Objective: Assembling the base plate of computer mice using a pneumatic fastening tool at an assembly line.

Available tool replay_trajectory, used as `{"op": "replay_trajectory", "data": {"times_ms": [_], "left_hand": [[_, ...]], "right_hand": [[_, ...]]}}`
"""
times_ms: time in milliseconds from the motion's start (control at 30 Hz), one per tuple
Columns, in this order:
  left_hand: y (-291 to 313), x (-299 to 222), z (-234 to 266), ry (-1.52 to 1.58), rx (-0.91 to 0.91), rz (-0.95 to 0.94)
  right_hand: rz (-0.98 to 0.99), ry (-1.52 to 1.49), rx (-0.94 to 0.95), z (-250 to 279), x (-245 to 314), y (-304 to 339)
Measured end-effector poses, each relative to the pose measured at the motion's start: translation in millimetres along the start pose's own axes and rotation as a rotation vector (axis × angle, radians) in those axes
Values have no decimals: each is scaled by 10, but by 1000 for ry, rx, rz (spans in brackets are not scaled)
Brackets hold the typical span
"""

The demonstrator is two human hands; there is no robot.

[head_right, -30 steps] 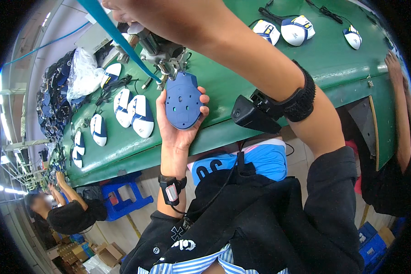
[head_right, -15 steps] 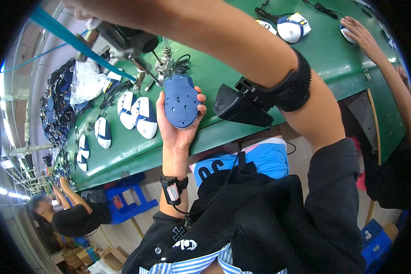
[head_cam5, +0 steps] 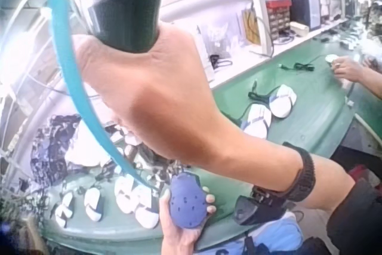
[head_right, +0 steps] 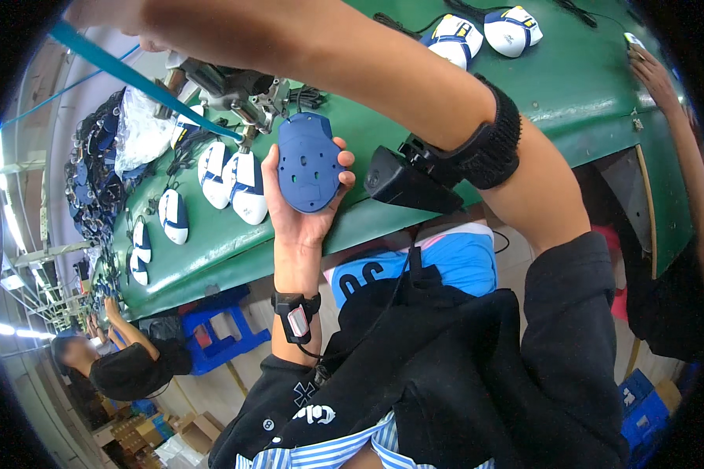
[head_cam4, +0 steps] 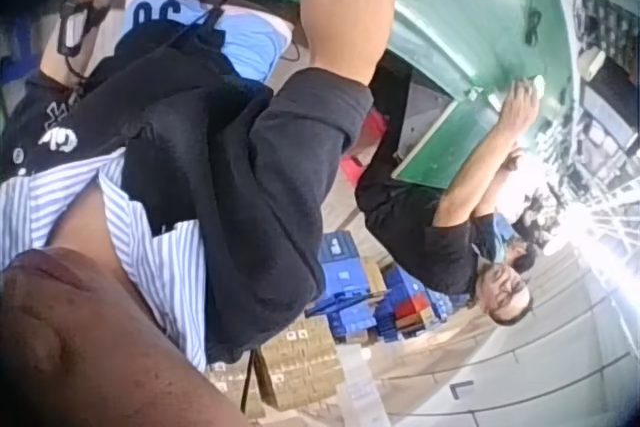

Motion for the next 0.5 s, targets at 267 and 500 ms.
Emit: {"op": "replay_trajectory", "data": {"times_ms": [267,500], "left_hand": [[-28,-32,50,45,22,-10],[-45,-6,43,100,32,-24]], "right_hand": [[-35,-70,2,259,267,1],[-40,-102,4,131,196,-11]]}}
Point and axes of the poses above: each hand's wrist, its own y-axis away from the middle knuckle, its own z-axis out of the back of the hand, x = y × z, the point moved 3 cm from there along -y, towards the middle knuckle, and after that the axes turned 1 degree about z, right-handed, at the moved point
